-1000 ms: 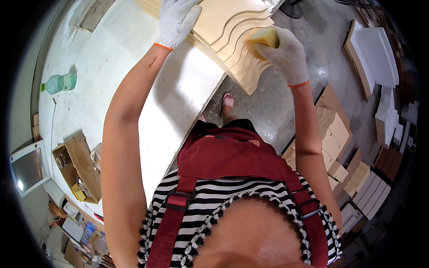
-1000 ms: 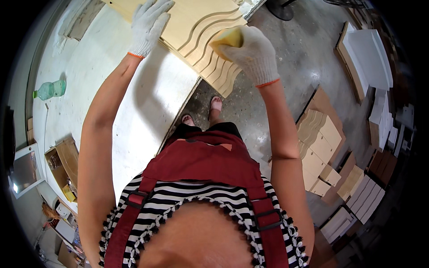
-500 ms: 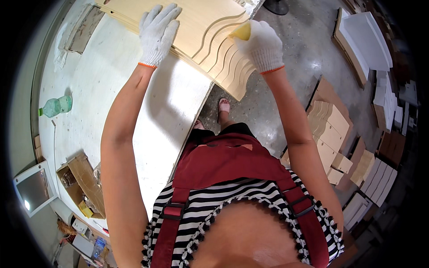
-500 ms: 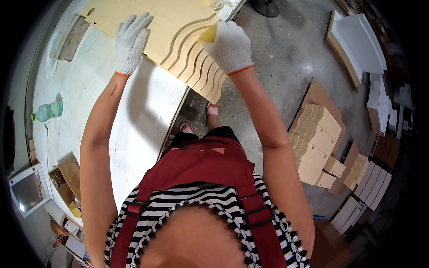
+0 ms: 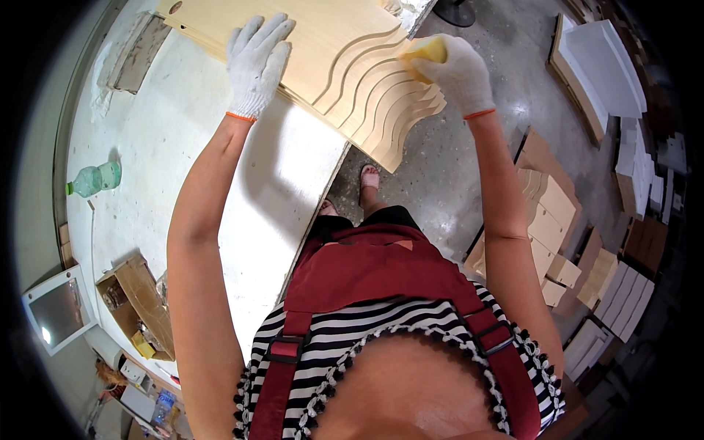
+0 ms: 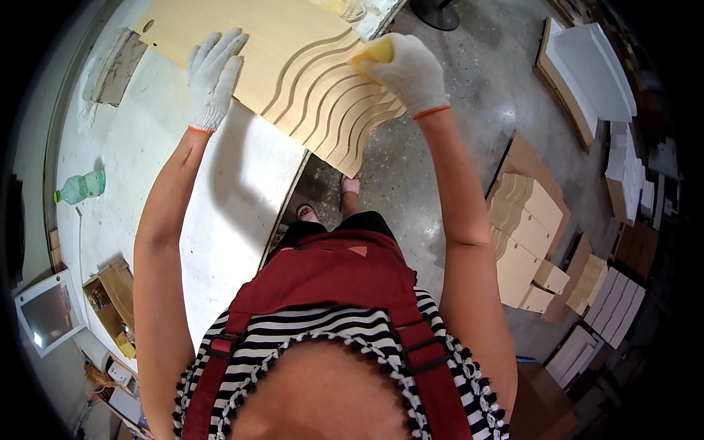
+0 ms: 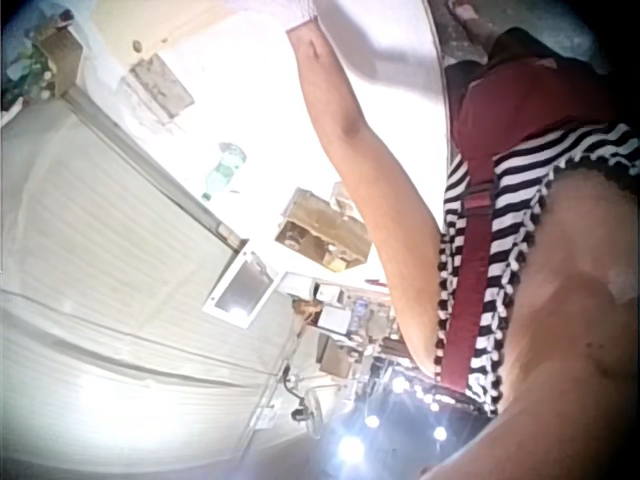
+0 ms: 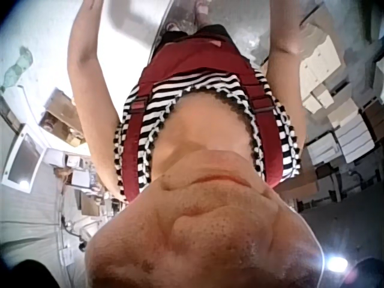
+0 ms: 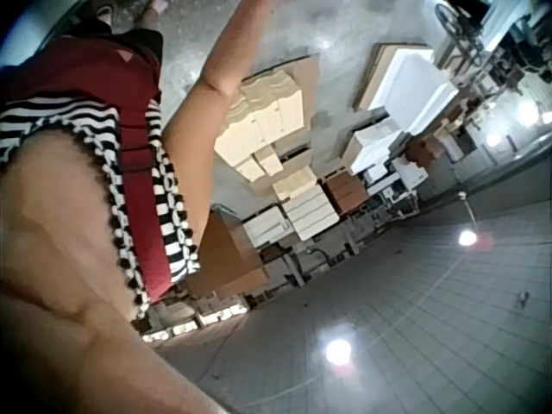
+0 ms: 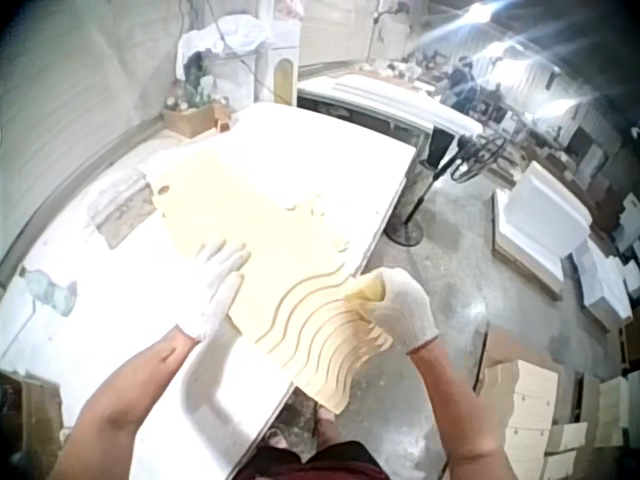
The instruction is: The person applies a liquid substance to a carved wooden panel using a sponge, ensuring the fluid reaches into the grooves and curves of the wood, and then wipes the panel with a cloth.
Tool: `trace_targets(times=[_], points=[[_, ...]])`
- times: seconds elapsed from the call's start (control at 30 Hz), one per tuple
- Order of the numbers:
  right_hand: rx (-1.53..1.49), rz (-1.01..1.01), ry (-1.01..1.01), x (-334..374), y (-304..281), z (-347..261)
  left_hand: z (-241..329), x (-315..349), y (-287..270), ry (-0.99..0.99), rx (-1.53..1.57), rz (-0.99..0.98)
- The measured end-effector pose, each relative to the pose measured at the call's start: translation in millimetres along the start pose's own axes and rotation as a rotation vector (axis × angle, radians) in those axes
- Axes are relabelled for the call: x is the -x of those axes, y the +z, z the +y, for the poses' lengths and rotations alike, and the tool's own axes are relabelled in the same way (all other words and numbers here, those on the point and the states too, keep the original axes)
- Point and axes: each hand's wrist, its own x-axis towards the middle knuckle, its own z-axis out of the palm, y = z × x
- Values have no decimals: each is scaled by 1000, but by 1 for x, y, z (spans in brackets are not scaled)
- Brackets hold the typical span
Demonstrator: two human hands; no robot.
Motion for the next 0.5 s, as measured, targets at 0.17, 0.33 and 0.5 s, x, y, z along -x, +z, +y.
trace_targets(times=[0.17,0.33,0.5], points=[[131,-6,41,-17,7,15,8,-7,-4,35,-41,-21],[62,-111,190,-20,-12,16,5,-5,-2,25,-40,-17],[122,30,1,-5,9,3,5,-4,-3,26,-51,-8]])
